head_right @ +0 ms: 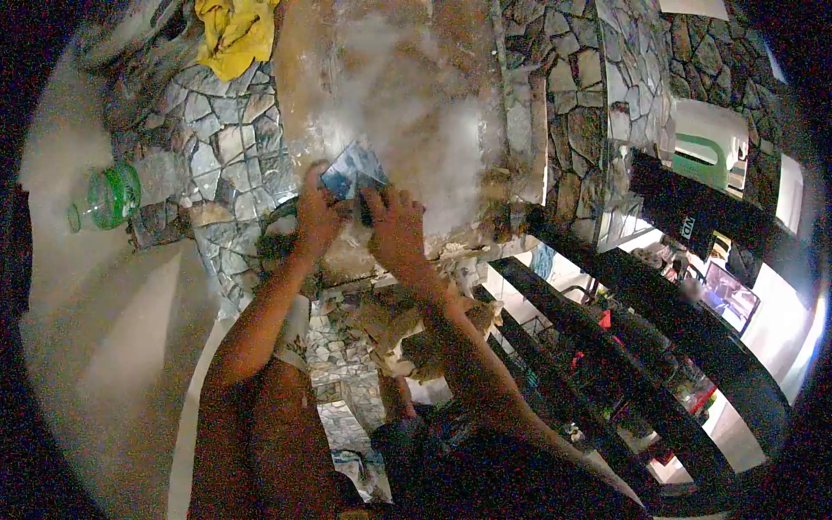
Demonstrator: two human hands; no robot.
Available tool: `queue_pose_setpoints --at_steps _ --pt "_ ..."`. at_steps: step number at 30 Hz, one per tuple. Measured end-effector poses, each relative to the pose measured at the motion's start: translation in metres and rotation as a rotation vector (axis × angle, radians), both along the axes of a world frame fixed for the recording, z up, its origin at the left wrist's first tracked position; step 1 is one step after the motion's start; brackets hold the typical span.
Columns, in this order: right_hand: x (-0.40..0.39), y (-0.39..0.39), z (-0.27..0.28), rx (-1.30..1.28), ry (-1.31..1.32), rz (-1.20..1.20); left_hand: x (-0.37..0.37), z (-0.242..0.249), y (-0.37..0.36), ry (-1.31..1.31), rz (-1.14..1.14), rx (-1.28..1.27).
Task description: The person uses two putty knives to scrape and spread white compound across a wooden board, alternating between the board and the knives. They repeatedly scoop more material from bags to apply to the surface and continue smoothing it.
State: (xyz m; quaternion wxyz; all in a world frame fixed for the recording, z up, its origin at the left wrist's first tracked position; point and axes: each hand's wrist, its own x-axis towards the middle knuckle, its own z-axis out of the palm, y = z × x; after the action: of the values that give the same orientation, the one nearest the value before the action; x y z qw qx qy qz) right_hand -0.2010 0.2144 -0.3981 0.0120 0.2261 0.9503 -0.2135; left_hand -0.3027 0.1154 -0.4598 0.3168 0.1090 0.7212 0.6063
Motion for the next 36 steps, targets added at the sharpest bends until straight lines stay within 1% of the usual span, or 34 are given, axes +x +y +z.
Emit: queue_pose_setpoints --at_steps 1,4,7,10,13,14,17,18,20,23,25,26,27,29,30,31,32,33,34,36 --pt "-0.001 -0.006 -0.004 0.007 0.014 -0.022 -0.002 0.0 -0.001 0.04 0.017 0.008" --pt "-0.002 -0.026 -0.006 0.015 0.044 -0.067 -0.003 0.003 -0.002 0.191 -0.014 -0.148" --pt "0.002 -0.044 -0.005 -0.021 0.024 -0.036 -0.006 0.004 -0.009 0.347 -0.08 -0.307" --pt "-0.003 -0.051 -0.014 0.042 0.085 -0.056 -0.006 0.002 -0.009 0.4 0.003 -0.224" --pt "-0.017 -0.036 -0.025 0.034 0.258 -0.124 -0.011 0.003 -0.011 0.279 -0.012 -0.135" --pt "-0.022 -0.031 -0.023 0.006 0.296 -0.163 -0.011 0.005 -0.01 0.271 0.003 -0.176" --pt "-0.017 -0.041 -0.022 -0.002 0.144 -0.095 -0.014 -0.009 -0.012 0.194 -0.037 -0.273" --pt "-0.016 -0.052 -0.022 0.079 0.213 -0.019 -0.015 -0.009 -0.012 0.193 -0.038 -0.275" --pt "-0.014 -0.044 -0.026 0.061 0.177 -0.017 -0.016 -0.01 -0.013 0.186 -0.043 -0.287" --pt "-0.032 -0.023 -0.023 0.072 0.123 -0.067 -0.014 -0.014 -0.015 0.224 -0.005 -0.143" --pt "-0.044 -0.016 -0.023 0.097 0.07 -0.103 -0.007 -0.006 -0.013 0.239 -0.017 -0.156" --pt "-0.036 -0.021 -0.038 0.068 0.095 -0.078 -0.01 0.0 -0.011 0.26 -0.017 -0.155" --pt "-0.031 -0.028 -0.032 0.069 0.113 -0.07 -0.018 0.004 -0.012 0.281 -0.013 -0.162" --pt "-0.016 -0.047 -0.022 0.049 0.126 -0.046 -0.02 -0.014 -0.016 0.281 -0.048 -0.176" --pt "-0.019 -0.039 -0.01 -0.034 -0.044 -0.062 -0.02 -0.007 -0.018 0.281 -0.068 -0.175" --pt "-0.024 -0.031 -0.013 0.004 0.016 -0.057 -0.019 -0.007 -0.018 0.281 -0.092 -0.169" --pt "-0.034 -0.02 -0.017 0.047 0.078 -0.051 -0.015 -0.015 -0.016 -0.002 -0.013 0.008" --pt "-0.042 -0.011 -0.017 0.092 0.143 -0.04 -0.016 -0.017 -0.015 -0.143 -0.034 0.067" --pt "-0.048 -0.006 -0.014 0.103 0.074 -0.074 -0.019 -0.019 -0.013 -0.279 -0.05 0.128" --pt "-0.045 -0.002 -0.002 0.15 0.074 -0.115 -0.019 -0.009 -0.016 0.108 -0.234 0.141"
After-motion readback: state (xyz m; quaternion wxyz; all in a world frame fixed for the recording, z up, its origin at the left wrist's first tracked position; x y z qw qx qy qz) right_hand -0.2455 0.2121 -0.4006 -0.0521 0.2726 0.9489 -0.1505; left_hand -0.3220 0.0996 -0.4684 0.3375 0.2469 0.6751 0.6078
